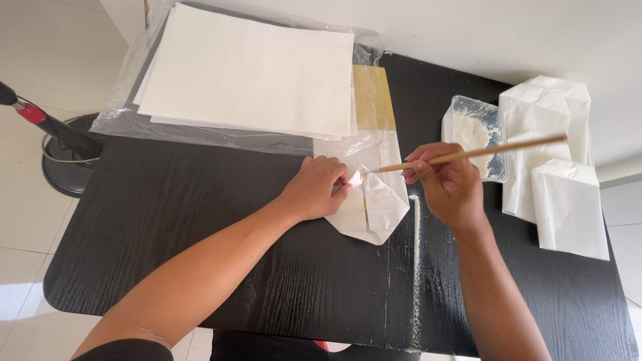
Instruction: Folding paper sheets and applying glue with a brush to assemble paper bags
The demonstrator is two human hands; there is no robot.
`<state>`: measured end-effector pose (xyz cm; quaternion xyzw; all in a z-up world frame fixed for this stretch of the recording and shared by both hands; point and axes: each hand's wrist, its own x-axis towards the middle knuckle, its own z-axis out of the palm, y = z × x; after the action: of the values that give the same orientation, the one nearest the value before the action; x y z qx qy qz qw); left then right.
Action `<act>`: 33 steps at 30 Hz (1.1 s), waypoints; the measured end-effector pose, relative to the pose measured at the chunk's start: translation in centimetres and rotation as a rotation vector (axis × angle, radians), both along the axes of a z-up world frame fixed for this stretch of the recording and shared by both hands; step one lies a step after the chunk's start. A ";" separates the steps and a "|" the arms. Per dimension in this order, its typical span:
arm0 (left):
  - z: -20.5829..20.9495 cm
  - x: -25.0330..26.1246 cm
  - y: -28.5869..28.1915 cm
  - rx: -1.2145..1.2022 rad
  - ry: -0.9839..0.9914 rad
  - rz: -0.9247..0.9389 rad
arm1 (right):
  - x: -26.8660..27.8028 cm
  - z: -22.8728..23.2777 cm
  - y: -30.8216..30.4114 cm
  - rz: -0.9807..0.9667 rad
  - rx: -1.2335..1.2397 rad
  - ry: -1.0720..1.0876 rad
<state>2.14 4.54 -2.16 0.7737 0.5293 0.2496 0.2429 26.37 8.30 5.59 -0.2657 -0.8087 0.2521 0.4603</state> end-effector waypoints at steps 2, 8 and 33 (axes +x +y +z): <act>-0.1 0.0 0.0 0.002 0.009 0.000 | 0.6 -1.3 -0.4 -0.011 0.023 0.042; 0.1 -0.1 -0.2 -0.003 0.031 -0.011 | 1.0 -2.2 -1.9 -0.031 0.119 0.156; 1.4 0.1 -0.5 -0.072 0.060 -0.019 | 0.6 -2.7 -2.1 -0.024 0.109 0.212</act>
<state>2.26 4.03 -0.80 0.7765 0.5377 0.2049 0.2566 26.99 6.17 2.85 -0.2220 -0.7648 0.2289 0.5598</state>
